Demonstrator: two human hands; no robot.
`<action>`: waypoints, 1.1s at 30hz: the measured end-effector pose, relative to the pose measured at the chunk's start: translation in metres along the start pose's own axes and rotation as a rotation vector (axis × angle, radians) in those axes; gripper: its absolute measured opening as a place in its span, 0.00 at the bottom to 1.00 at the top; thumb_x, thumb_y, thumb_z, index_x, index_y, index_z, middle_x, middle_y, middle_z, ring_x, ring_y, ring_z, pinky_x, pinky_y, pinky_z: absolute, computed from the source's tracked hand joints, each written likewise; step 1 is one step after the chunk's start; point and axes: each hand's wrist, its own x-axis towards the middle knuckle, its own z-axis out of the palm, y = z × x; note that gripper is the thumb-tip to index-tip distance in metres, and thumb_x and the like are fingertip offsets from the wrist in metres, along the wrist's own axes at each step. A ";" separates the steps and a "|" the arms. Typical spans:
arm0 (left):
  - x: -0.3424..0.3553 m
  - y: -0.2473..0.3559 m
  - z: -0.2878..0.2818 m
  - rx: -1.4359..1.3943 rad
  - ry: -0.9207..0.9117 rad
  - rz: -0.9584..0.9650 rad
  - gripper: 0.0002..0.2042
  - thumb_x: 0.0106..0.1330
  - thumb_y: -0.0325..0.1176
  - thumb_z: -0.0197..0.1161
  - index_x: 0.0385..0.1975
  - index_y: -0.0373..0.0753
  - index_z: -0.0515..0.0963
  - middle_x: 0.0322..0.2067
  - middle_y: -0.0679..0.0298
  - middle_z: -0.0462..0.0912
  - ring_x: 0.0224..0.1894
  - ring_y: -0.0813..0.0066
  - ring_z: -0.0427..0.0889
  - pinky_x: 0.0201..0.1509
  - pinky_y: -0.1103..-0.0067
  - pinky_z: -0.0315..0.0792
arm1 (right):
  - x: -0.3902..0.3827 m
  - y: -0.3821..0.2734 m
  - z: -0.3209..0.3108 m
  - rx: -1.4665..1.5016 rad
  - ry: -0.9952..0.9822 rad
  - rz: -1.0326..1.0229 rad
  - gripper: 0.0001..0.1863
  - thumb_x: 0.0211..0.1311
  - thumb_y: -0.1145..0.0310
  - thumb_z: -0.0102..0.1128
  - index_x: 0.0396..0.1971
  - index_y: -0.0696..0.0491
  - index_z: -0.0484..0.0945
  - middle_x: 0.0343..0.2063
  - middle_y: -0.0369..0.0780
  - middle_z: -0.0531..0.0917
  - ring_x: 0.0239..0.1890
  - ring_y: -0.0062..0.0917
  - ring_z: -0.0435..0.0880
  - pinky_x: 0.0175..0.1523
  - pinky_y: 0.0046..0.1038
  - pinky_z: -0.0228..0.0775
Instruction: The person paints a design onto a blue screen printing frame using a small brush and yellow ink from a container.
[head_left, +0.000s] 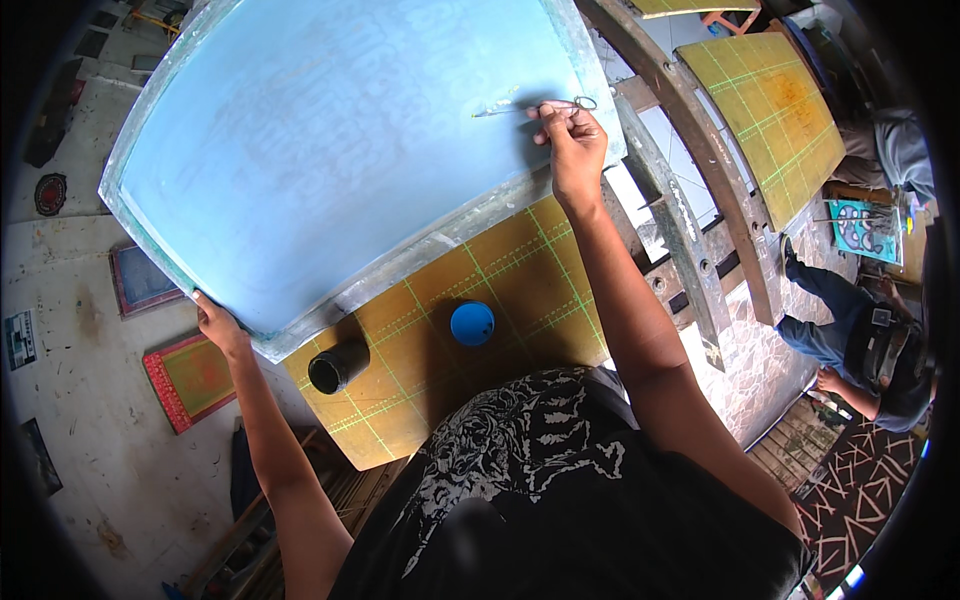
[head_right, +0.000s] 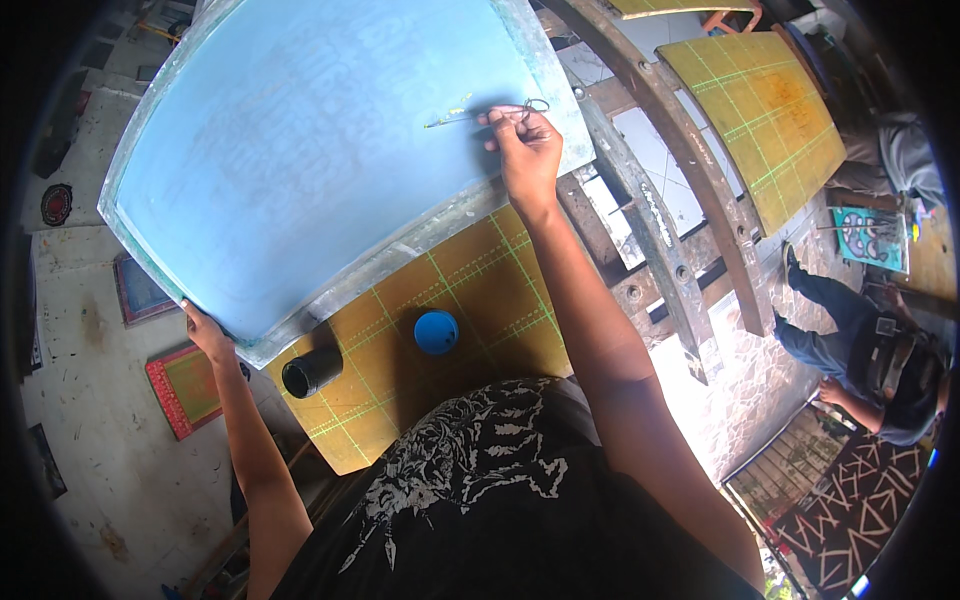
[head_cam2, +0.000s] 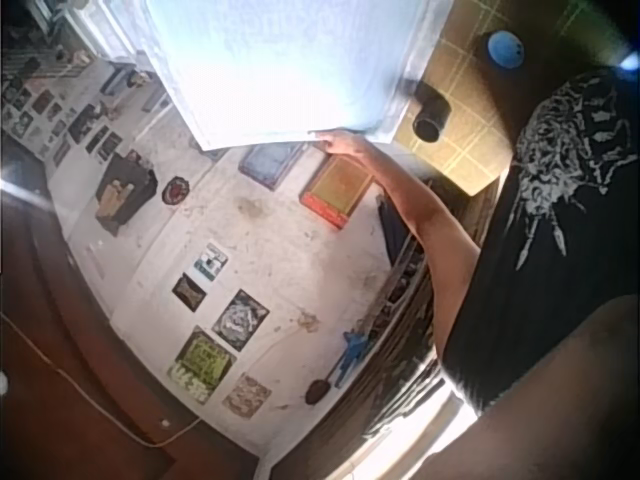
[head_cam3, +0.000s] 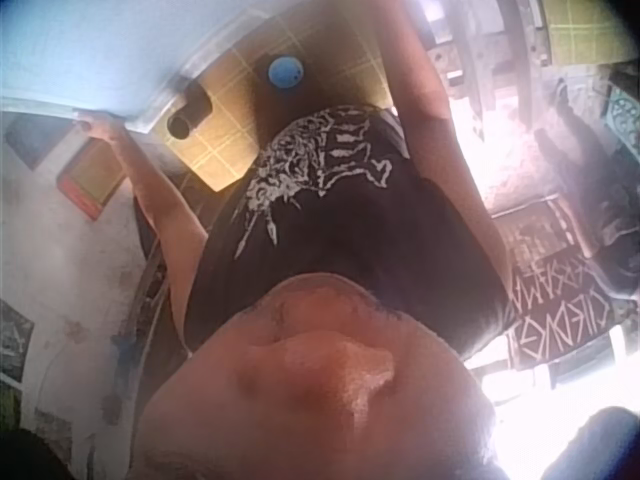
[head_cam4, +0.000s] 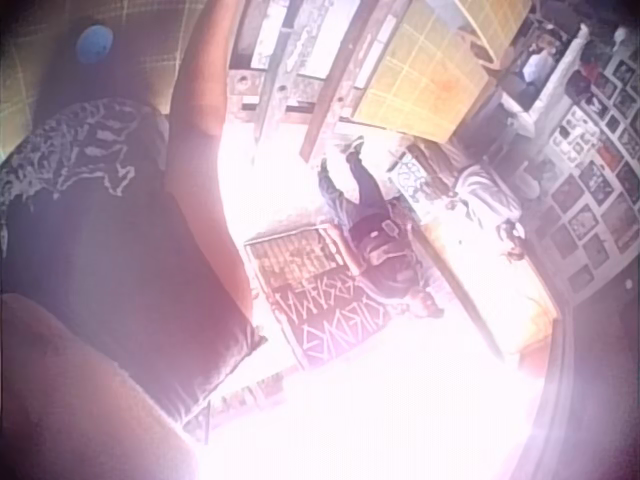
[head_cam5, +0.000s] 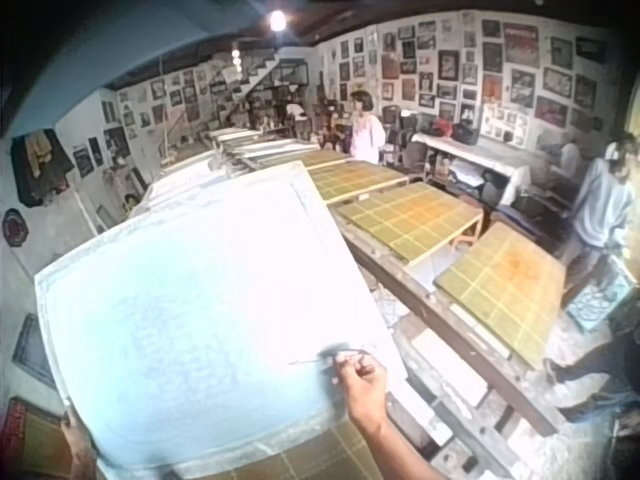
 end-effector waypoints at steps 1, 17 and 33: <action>0.000 0.000 0.000 0.000 0.001 -0.004 0.29 0.68 0.52 0.47 0.47 0.24 0.71 0.42 0.56 0.78 0.42 0.68 0.75 0.48 0.74 0.70 | 0.000 0.000 0.001 0.008 -0.006 -0.003 0.04 0.61 0.75 0.57 0.32 0.60 0.77 0.28 0.39 0.83 0.23 0.13 0.76 0.29 0.14 0.69; 0.004 -0.005 -0.001 0.020 0.018 0.006 0.31 0.67 0.54 0.47 0.47 0.24 0.72 0.42 0.55 0.78 0.42 0.67 0.76 0.48 0.74 0.70 | 0.001 0.002 0.000 0.019 0.020 -0.016 0.04 0.61 0.75 0.57 0.31 0.60 0.77 0.28 0.39 0.83 0.22 0.13 0.75 0.29 0.14 0.68; 0.005 -0.005 -0.001 0.023 0.011 -0.018 0.29 0.68 0.52 0.48 0.47 0.24 0.71 0.43 0.55 0.77 0.42 0.68 0.75 0.49 0.73 0.69 | 0.001 0.004 -0.001 0.058 0.019 -0.025 0.04 0.61 0.75 0.56 0.32 0.60 0.77 0.28 0.40 0.83 0.22 0.13 0.75 0.29 0.14 0.68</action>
